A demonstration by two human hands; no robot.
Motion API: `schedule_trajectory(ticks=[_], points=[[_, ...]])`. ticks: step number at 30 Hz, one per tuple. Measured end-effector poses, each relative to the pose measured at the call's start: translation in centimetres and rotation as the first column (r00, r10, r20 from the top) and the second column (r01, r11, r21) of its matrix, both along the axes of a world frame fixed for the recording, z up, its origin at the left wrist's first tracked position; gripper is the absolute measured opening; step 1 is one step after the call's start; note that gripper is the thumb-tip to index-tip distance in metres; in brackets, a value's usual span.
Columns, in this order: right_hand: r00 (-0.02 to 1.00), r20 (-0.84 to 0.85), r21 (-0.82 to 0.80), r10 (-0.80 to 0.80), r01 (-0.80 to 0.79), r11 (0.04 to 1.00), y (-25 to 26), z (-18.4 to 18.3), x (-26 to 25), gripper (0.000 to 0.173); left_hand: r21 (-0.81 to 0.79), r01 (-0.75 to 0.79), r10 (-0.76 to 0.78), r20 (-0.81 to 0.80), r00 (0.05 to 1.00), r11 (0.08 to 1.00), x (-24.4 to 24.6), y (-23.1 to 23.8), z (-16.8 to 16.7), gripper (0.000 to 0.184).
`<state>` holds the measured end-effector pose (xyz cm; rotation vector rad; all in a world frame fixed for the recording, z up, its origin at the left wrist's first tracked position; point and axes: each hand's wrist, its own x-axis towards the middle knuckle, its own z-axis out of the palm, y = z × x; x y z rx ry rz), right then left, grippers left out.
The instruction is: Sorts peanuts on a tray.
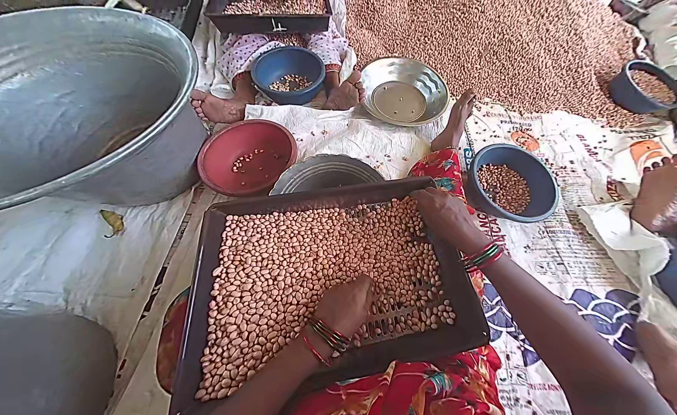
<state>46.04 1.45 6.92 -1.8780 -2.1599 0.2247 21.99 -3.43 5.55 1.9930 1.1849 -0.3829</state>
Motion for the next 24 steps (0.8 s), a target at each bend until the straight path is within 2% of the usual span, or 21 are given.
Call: schedule_trajectory(ticks=[1,2,3,4,5,7,8,10,11,13,14,16,18,20,22,24], points=[[1.0,-0.007,-0.014,0.007,-0.007,1.0,0.5,-0.6,-0.4,0.024,-0.04,-0.123,0.127,0.134,0.983,0.992,-0.5,0.5,-0.1,0.038],[1.0,-0.012,-0.079,0.022,-0.023,0.997,0.7,-1.1,-1.1,0.027,-0.092,-0.25,0.266,0.265,0.927,0.964,-0.9,0.8,-0.3,0.034],[0.999,-0.014,-0.223,0.036,-0.038,0.974,0.4,-1.3,-2.4,0.033,-0.162,-0.371,0.405,0.382,0.831,0.914,-1.2,1.0,-0.7,0.031],[0.997,-0.011,-0.368,0.076,-0.075,0.927,-0.5,-1.3,-4.0,0.039,-0.274,-0.472,0.545,0.475,0.691,0.838,-1.4,1.0,-1.0,0.027],[0.989,-0.032,-0.457,0.142,-0.141,0.878,-2.2,-1.6,-5.7,0.043,-0.428,-0.543,0.688,0.526,0.5,0.722,-1.5,1.1,-1.3,0.025],[0.951,-0.078,-0.567,0.301,-0.291,0.771,-6.9,-1.7,-8.4,0.047,-0.678,-0.564,0.868,0.47,0.161,0.472,-1.5,1.6,-1.0,0.032],[0.912,-0.089,-0.659,0.399,-0.355,0.664,-8.8,-0.9,-9.0,0.047,-0.744,-0.553,0.905,0.424,0.041,0.374,-1.6,2.0,-0.8,0.035],[0.825,-0.155,-0.778,0.543,-0.441,0.447,-10.3,0.6,-8.1,0.039,-0.828,-0.491,0.924,0.368,-0.108,0.272,-1.9,2.5,-0.7,0.041],[0.811,-0.184,-0.79,0.555,-0.458,0.408,-10.2,1.2,-6.9,0.034,-0.861,-0.437,0.921,0.358,-0.156,0.261,-2.1,2.7,-0.8,0.044],[0.881,-0.105,-0.807,0.461,-0.346,0.479,-8.6,3.1,-4.2,0.029,-0.895,-0.351,0.912,0.357,-0.2,0.273,-2.5,3.0,-0.8,0.047],[0.928,-0.029,-0.787,0.371,-0.25,0.563,-7.5,3.8,-3.0,0.033,-0.899,-0.336,0.908,0.361,-0.211,0.28,-2.6,3.0,-0.7,0.048],[0.984,0.031,-0.631,0.177,-0.118,0.767,-5.3,3.8,-1.2,0.035,-0.9,-0.328,0.9,0.37,-0.229,0.286,-2.6,2.9,-0.7,0.046],[0.997,-0.069,-0.444,0.048,-0.073,0.893,-3.2,2.9,-0.7,0.033,-0.898,-0.333,0.894,0.377,-0.241,0.289,-2.7,2.8,-0.6,0.044],[0.987,-0.158,-0.341,0.021,-0.074,0.937,-0.9,1.3,-1.8,0.033,-0.899,-0.323,0.882,0.386,-0.271,0.294,-2.8,2.7,-0.4,0.046],[0.983,-0.182,-0.348,0.025,-0.088,0.934,1.1,-0.5,-4.3,0.035,-0.899,-0.319,0.872,0.395,-0.289,0.301,-2.9,2.7,-0.3,0.051],[0.983,-0.156,-0.36,0.098,-0.149,0.921,1.1,-2.3,-8.0,0.039,-0.893,-0.328,0.86,0.409,-0.306,0.307,-3.0,3.0,-0.5,0.055]])
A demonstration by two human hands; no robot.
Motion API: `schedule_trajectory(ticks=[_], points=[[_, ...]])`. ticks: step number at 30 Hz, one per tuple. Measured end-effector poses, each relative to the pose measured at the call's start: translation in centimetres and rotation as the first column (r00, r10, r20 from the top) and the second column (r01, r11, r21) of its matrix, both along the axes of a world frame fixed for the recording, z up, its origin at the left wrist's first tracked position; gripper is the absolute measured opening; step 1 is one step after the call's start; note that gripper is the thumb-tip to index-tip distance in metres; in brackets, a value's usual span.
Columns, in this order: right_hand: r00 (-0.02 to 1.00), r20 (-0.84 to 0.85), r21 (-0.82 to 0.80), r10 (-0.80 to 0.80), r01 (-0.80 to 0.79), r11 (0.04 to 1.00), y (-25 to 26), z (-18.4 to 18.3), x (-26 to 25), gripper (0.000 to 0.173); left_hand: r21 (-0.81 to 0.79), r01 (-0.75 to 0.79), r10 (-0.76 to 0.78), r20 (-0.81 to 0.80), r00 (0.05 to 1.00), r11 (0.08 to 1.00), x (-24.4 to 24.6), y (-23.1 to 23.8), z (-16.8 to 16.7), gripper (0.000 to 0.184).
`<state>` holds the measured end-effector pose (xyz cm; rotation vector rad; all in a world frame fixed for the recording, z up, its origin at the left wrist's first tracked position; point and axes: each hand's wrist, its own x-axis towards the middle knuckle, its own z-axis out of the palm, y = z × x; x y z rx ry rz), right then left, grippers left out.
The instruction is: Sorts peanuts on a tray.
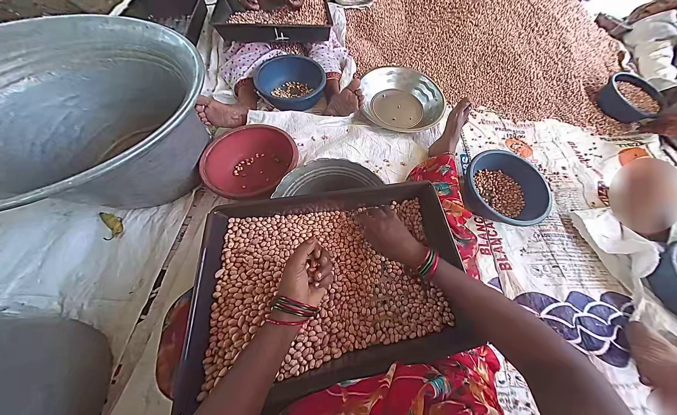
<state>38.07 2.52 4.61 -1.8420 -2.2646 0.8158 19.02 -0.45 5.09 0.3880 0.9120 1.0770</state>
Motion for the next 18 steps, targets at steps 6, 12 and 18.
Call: schedule_trajectory(ticks=[6,12,18], points=[[0.882,-0.001,0.387,0.471,-0.434,0.813,-8.7,-4.6,-3.8,0.02,0.046,-0.054,0.059,-0.122,0.991,0.997,-0.9,0.9,0.1,0.046],[0.996,0.078,0.215,0.043,-0.058,0.975,-4.3,0.8,7.0,0.031,0.054,0.084,-0.072,-0.189,0.979,0.995,-0.4,0.7,-0.4,0.03],[0.983,0.114,-0.06,0.142,-0.136,0.989,-7.2,2.6,5.8,0.027,-0.001,0.163,-0.157,-0.277,0.948,0.987,0.1,0.1,-0.7,0.026]])
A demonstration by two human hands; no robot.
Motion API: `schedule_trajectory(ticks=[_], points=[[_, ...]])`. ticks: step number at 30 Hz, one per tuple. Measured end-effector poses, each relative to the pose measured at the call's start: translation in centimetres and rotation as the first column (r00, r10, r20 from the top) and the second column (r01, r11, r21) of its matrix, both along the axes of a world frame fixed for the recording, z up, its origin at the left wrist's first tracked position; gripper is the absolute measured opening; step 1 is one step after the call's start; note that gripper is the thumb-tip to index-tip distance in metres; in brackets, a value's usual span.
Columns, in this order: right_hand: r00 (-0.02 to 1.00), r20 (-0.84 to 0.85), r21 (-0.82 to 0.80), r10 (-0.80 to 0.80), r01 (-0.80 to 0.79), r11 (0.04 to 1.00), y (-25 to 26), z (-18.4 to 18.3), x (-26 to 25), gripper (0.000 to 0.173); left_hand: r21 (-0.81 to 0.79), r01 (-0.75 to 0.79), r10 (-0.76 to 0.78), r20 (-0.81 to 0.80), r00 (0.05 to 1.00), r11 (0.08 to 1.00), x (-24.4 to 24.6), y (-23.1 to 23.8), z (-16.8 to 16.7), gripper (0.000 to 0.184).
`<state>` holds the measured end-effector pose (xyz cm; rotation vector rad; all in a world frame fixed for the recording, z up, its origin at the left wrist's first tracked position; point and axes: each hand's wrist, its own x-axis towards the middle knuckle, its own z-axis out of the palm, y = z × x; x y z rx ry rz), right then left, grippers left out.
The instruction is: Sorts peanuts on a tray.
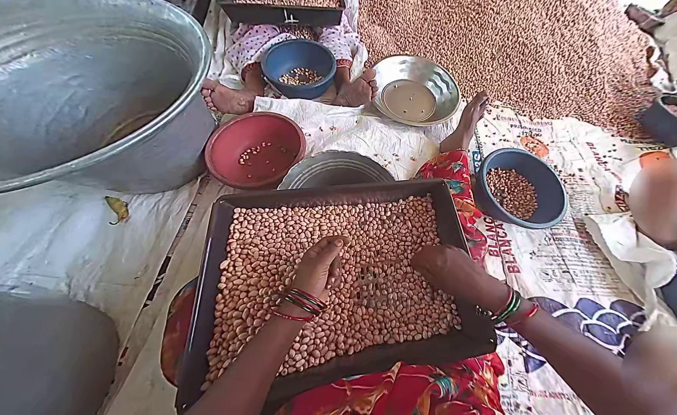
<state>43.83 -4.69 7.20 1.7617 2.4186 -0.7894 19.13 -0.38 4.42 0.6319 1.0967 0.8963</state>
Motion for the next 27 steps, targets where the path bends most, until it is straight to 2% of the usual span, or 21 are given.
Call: schedule_trajectory(ticks=[2,4,7,9,12,14,17,20,23,27], points=[[0.992,0.122,-0.096,0.034,-0.023,0.995,-0.6,-0.6,-0.9,0.026,-0.011,0.021,-0.021,-0.017,1.0,1.0,0.1,-0.1,-0.1,0.027],[0.981,0.183,-0.069,0.066,-0.054,0.996,-1.2,-1.4,-1.2,0.023,-0.024,0.028,-0.028,-0.026,0.999,0.999,0.3,-0.2,-0.2,0.028],[0.96,0.238,-0.386,0.147,-0.045,0.921,-0.6,0.4,-1.9,0.028,-0.048,0.032,-0.034,-0.039,0.999,0.998,0.5,-0.3,-0.2,0.029],[0.969,0.207,-0.433,0.136,-0.034,0.901,-0.3,1.1,-1.5,0.03,-0.055,0.03,-0.033,-0.046,0.998,0.998,0.5,-0.2,-0.1,0.03],[0.995,0.086,-0.146,-0.051,0.063,0.987,0.5,0.7,-0.4,0.029,-0.053,0.021,-0.024,-0.059,0.998,0.998,0.6,-0.3,0.0,0.029],[0.992,-0.022,0.045,-0.121,0.122,0.992,1.5,0.0,-0.4,0.029,-0.053,0.027,-0.031,-0.073,0.997,0.998,0.6,-0.3,0.0,0.028],[0.994,-0.075,0.254,-0.086,0.102,0.962,3.2,-2.3,-1.8,0.028,-0.057,0.024,-0.027,-0.062,0.998,0.998,0.7,-0.3,-0.1,0.028],[0.999,0.021,0.464,0.027,-0.034,0.885,3.9,-5.2,-3.4,0.02,-0.054,-0.011,0.008,-0.046,0.999,0.998,0.5,-0.2,-0.1,0.03],[0.998,0.051,0.564,0.039,-0.061,0.823,3.9,-6.4,-4.0,0.015,-0.076,-0.009,0.006,-0.036,0.999,0.997,0.1,-0.1,-0.1,0.03],[0.998,-0.053,0.536,-0.031,0.055,0.843,4.0,-4.6,-4.9,0.019,-0.154,0.127,-0.133,-0.03,0.991,0.98,0.3,0.0,0.2,0.03]])
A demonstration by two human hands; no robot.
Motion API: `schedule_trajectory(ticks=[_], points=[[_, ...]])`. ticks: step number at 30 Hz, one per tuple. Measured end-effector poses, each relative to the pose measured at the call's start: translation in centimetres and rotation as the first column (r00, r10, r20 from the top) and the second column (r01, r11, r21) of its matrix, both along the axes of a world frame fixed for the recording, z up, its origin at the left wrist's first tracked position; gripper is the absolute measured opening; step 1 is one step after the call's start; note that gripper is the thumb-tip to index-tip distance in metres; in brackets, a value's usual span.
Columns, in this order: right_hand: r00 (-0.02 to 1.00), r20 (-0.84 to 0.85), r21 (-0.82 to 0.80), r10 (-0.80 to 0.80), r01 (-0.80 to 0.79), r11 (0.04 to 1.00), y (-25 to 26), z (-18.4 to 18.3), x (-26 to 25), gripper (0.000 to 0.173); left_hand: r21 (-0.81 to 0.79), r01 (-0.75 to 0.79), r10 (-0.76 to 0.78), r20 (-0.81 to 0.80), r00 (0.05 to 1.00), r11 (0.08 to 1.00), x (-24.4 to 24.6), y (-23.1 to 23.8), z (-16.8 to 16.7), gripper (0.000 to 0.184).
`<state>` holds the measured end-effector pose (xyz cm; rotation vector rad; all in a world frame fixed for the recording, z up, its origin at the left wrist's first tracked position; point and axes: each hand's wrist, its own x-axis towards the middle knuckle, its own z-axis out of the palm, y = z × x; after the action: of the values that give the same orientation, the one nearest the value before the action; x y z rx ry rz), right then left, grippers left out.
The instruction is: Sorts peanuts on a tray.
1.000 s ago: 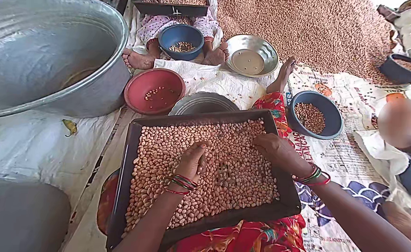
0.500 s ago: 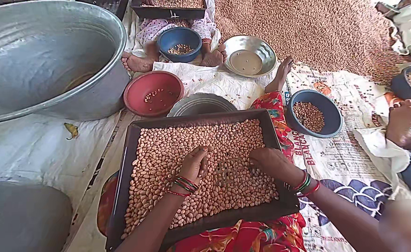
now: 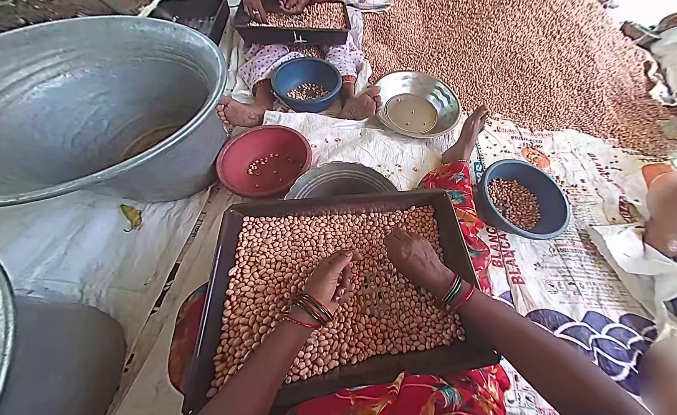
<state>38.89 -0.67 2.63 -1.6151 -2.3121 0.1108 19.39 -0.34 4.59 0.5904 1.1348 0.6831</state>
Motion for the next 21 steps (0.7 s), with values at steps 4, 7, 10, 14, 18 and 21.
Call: schedule_trajectory(ticks=[4,7,10,14,18,21], points=[[0.994,-0.021,-0.106,-0.108,0.105,0.989,1.6,3.0,1.4,0.021,-0.012,0.072,-0.072,-0.009,0.997,0.997,0.1,-0.4,-0.2,0.031],[0.985,0.058,0.027,-0.162,0.161,0.987,3.1,3.0,5.4,0.014,-0.014,0.053,-0.053,0.003,0.999,0.998,0.0,-0.4,-0.1,0.031],[0.962,0.235,-0.143,-0.136,0.173,0.975,3.0,3.7,7.5,0.02,-0.011,0.045,-0.045,-0.001,0.999,0.999,0.0,-0.2,-0.1,0.03],[0.882,0.467,-0.406,-0.069,0.283,0.869,3.1,4.2,6.6,0.027,0.001,0.033,-0.033,0.013,0.999,0.999,0.1,-0.3,-0.1,0.03],[0.942,0.319,-0.285,-0.099,0.196,0.938,2.7,3.8,6.1,0.022,-0.005,0.019,-0.019,0.004,1.0,1.0,0.0,-0.3,0.0,0.029],[0.992,-0.054,-0.076,0.115,-0.119,0.99,1.4,5.0,3.8,0.021,-0.053,0.12,-0.121,-0.014,0.993,0.991,0.0,-0.2,0.1,0.033]])
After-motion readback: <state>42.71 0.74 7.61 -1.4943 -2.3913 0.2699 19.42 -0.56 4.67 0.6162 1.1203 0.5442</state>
